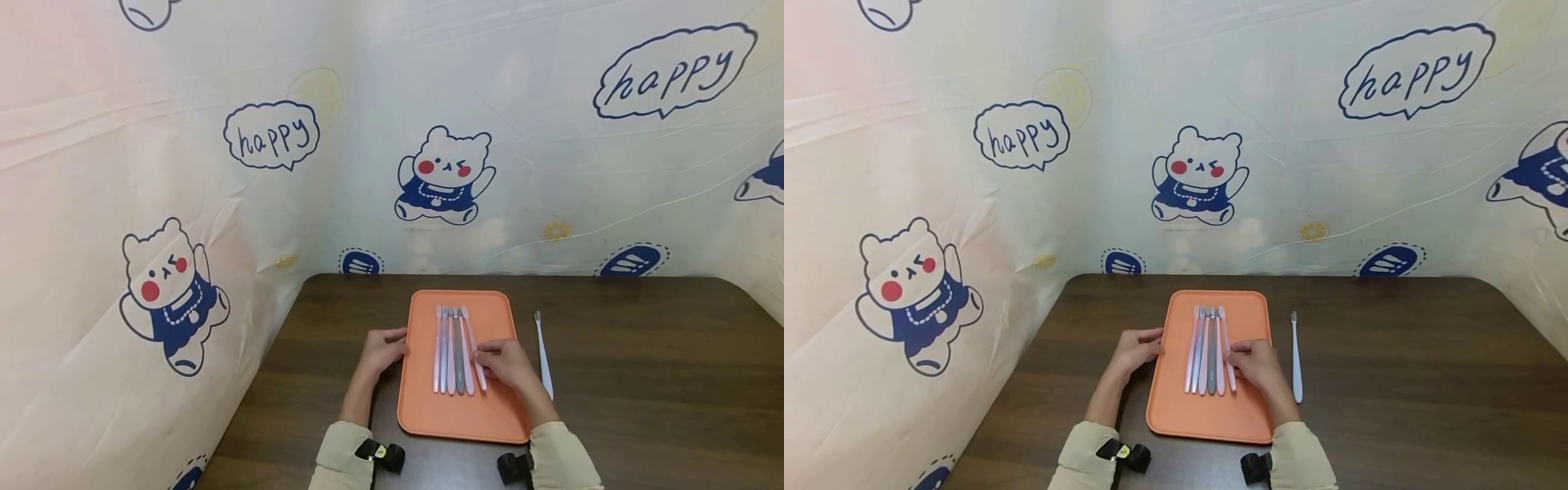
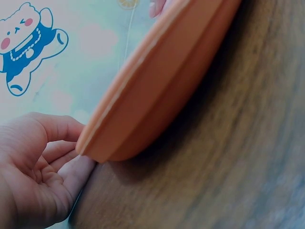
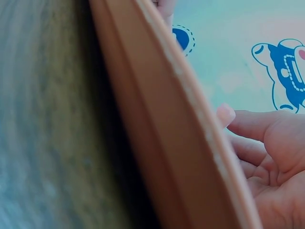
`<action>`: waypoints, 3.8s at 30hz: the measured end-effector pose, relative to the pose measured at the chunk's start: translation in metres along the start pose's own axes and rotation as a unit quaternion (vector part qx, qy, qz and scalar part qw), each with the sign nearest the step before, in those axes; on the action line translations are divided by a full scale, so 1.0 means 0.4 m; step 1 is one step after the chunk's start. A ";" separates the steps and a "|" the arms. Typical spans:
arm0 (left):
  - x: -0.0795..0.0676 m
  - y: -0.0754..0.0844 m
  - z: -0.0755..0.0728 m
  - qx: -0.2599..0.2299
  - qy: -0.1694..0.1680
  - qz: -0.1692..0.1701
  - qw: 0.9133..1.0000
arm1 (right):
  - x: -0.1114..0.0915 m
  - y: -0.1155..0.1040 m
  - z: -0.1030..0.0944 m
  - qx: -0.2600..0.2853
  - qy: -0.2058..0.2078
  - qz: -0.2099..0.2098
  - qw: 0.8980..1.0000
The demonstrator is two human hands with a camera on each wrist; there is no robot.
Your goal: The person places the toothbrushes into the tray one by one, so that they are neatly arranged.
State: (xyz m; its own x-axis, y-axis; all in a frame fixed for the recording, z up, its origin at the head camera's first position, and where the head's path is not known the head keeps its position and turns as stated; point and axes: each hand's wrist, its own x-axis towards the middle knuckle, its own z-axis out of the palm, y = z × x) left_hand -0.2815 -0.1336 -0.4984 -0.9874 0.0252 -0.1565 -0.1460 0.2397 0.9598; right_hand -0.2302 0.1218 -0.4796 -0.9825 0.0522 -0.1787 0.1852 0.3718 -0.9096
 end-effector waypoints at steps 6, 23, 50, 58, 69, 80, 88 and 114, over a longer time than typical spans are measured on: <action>0.000 0.000 0.003 -0.004 -0.002 0.003 1.000 | -0.003 -0.002 0.002 -0.001 0.003 -0.001 1.000; -0.006 0.005 0.002 0.000 -0.004 -0.002 1.000 | -0.005 0.005 -0.027 0.044 -0.035 -0.023 0.998; -0.004 0.005 -0.001 -0.002 -0.005 0.008 1.000 | -0.024 0.017 -0.112 0.070 -0.086 -0.044 0.993; -0.006 0.006 -0.001 -0.001 -0.007 0.019 1.000 | -0.026 0.019 -0.125 0.081 -0.082 -0.046 0.992; 0.000 0.004 0.000 -0.011 -0.007 0.003 1.000 | -0.022 0.033 -0.151 0.070 -0.071 -0.049 0.994; -0.008 0.007 -0.003 -0.011 -0.009 0.012 1.000 | -0.025 0.049 -0.187 0.078 -0.066 -0.041 0.994; -0.004 0.004 -0.003 -0.006 -0.002 0.002 1.000 | -0.029 0.064 -0.214 0.065 -0.051 -0.042 0.996; -0.002 0.005 -0.001 -0.018 -0.009 0.004 1.000 | -0.040 0.098 -0.282 0.037 0.003 0.020 0.999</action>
State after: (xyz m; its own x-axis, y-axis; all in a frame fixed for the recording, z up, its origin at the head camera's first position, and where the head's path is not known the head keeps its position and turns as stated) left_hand -0.2809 -0.1335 -0.4962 -0.9872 0.0443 -0.1532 -0.1412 0.2035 0.9688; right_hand -0.2093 0.2402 -0.4700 -0.9742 0.0712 -0.2144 0.2259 0.2991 -0.9271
